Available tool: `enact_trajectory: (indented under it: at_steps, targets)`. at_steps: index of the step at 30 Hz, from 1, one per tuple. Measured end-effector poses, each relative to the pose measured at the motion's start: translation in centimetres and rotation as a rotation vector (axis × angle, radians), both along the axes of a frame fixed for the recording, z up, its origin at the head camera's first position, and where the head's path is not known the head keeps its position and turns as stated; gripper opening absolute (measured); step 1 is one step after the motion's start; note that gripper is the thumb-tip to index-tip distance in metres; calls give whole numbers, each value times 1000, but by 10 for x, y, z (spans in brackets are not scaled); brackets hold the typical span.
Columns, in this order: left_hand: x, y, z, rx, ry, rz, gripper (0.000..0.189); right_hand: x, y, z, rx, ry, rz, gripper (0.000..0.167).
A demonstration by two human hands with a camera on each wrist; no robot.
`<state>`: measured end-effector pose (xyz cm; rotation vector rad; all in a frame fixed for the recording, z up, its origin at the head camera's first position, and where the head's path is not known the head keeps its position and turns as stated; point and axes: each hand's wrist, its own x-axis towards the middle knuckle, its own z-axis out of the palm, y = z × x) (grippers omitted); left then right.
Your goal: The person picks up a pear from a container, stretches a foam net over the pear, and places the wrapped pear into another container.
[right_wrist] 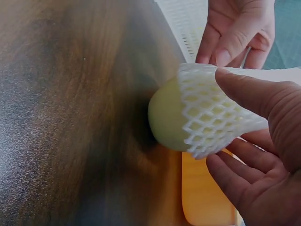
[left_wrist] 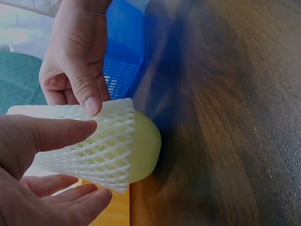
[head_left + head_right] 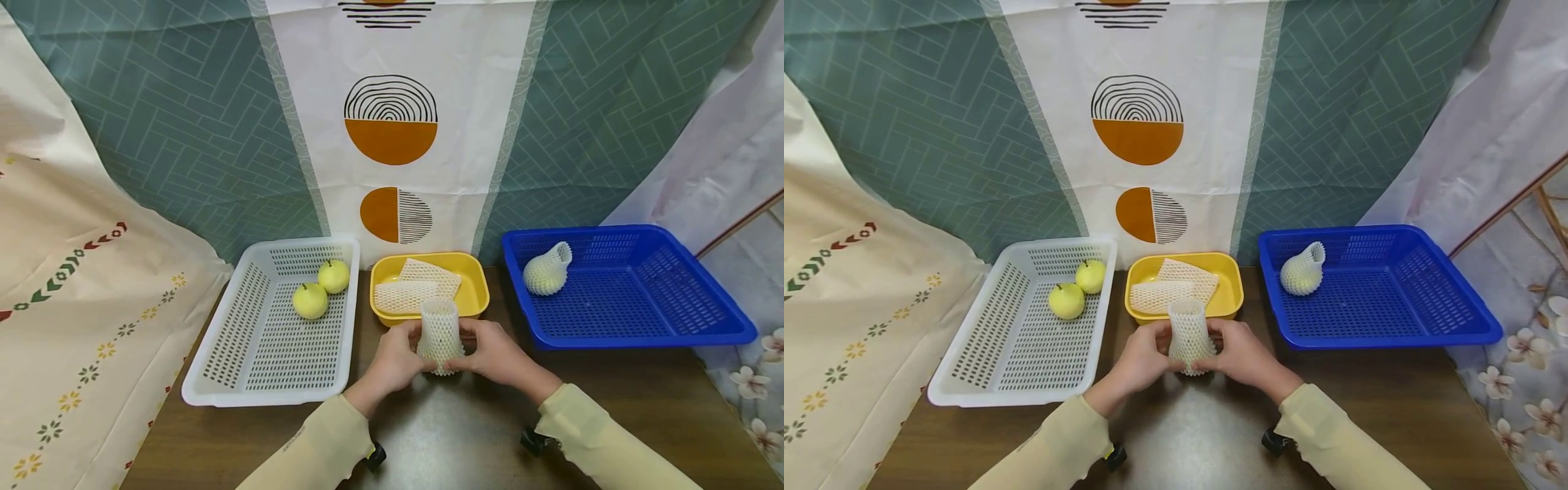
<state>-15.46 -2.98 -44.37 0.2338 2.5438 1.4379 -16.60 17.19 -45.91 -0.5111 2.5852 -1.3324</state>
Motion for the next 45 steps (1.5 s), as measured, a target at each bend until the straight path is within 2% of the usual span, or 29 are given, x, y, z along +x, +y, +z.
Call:
enact_trajectory:
  at_steps: [7, 13, 20, 26, 34, 41, 45]
  targets:
    - [-3, 1, -5, -19, 11, -15, 59, -1, -3, -2, 22, 14, -18, 62]
    - [-3, 2, -7, -65, 14, -5, 64, 0, -5, -6, 48, 24, -8, 64]
    - [-3, 5, -12, -60, 16, 19, 63, 0, -5, -10, 72, 34, -9, 66]
    - [-4, 6, -17, -78, 26, 13, 66, -1, -5, -13, 77, 25, -11, 71]
    - [-6, 8, -21, -98, -3, -1, 69, -3, -5, -20, 85, 13, -6, 81]
    - [-2, 5, -18, -64, -21, -4, 72, 1, -2, -22, 34, 2, 25, 82]
    - [2, -1, -5, 32, -20, -38, 70, 4, 0, -10, -35, -19, 34, 87]
